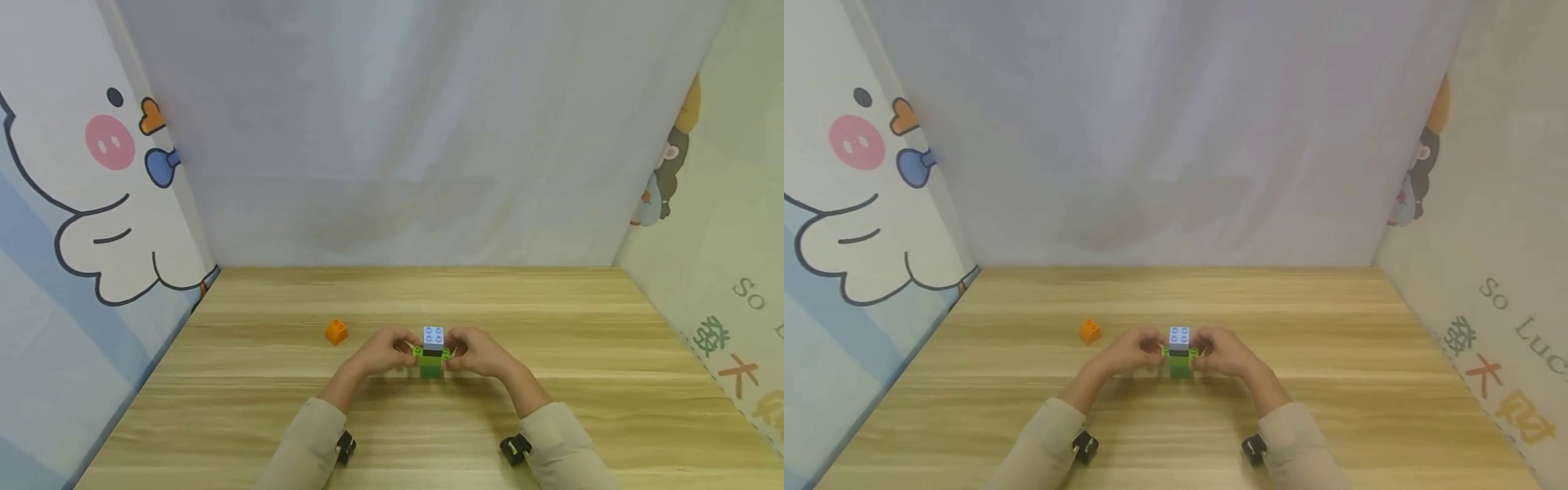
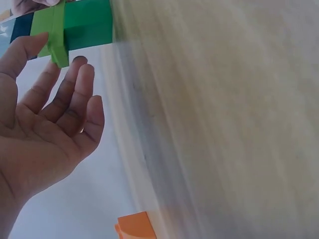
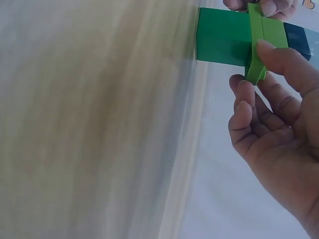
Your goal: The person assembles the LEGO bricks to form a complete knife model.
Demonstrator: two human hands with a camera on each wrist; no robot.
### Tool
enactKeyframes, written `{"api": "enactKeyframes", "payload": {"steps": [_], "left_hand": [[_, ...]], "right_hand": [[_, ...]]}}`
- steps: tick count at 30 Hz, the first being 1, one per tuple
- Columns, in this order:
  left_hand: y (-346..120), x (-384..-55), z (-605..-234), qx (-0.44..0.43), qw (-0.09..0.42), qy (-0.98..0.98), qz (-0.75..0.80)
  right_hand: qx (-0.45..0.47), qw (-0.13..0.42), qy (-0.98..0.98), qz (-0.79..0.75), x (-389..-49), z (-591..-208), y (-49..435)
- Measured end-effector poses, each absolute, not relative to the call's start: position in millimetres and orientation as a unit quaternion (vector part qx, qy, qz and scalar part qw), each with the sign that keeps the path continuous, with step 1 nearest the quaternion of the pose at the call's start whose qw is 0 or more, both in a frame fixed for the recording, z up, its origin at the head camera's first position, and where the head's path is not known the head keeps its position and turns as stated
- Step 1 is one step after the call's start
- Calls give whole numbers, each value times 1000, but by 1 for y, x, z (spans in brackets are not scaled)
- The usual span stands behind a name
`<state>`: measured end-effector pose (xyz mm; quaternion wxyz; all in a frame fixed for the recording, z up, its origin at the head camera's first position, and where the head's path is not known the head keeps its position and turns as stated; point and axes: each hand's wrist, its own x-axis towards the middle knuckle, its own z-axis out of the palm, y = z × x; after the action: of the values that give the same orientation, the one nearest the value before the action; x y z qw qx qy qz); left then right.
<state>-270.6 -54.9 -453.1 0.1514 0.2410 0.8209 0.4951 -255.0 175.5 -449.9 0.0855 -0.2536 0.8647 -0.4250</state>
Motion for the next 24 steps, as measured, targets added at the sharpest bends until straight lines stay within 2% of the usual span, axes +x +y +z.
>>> {"api": "enactKeyframes", "payload": {"steps": [11, 24], "left_hand": [[-62, -269, -452, 242, 157, 824, 487], [-81, -261, -448, 242, 124, 835, 479]], "right_hand": [[-270, 74, 870, -405, -256, -448, 175], [-256, 81, 872, -409, -254, -447, 174]]}}
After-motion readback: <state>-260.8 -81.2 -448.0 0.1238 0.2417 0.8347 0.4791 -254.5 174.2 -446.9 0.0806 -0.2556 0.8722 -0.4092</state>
